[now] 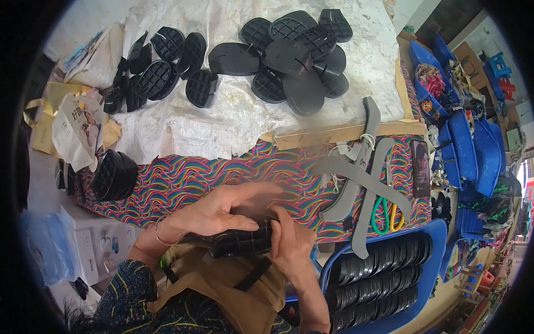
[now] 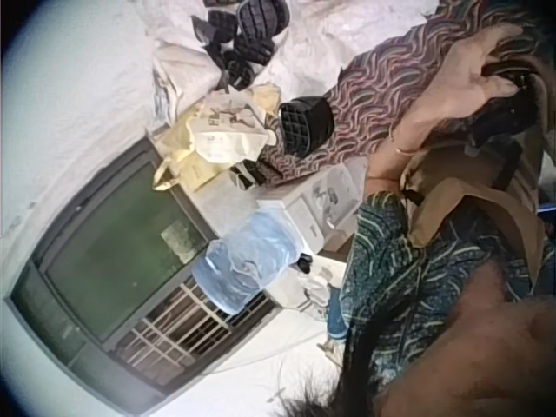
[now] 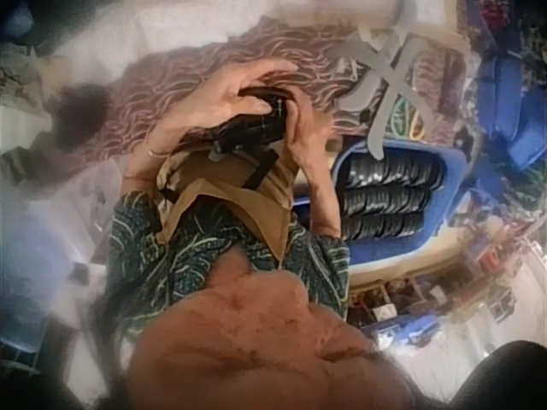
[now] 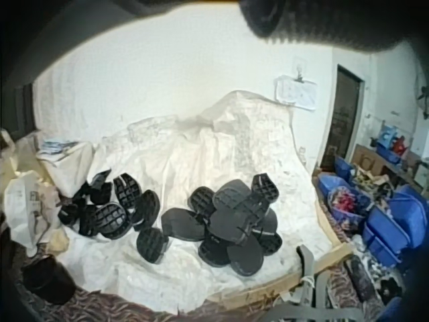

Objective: The person assembles black plastic slippers by hand. They pick up a sole and a strap, align the strap into the sole's grooves, and press the components together to secure them. The person repeats this process for multiple units, placing the finished slippers into a blue bin.

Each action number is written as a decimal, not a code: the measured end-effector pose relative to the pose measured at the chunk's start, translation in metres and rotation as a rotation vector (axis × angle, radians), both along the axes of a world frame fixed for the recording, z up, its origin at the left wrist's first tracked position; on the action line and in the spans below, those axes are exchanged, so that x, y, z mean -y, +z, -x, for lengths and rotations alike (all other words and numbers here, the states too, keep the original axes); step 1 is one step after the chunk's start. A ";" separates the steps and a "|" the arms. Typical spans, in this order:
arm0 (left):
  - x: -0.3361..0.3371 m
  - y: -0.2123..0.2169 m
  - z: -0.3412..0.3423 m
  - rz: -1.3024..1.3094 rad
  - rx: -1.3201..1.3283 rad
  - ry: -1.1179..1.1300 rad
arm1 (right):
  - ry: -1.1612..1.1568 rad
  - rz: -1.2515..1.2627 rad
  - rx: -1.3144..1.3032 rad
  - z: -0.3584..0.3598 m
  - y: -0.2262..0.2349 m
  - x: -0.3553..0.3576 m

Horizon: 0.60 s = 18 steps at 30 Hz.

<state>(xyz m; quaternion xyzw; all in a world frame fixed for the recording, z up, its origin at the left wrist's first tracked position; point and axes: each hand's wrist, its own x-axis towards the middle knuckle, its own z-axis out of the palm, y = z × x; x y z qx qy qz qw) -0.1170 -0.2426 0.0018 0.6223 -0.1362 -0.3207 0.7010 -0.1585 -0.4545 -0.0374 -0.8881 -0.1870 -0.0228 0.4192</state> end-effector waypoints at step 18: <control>0.018 -0.008 0.008 0.065 -0.009 0.343 | -0.383 -0.556 -0.147 0.010 -0.011 -0.034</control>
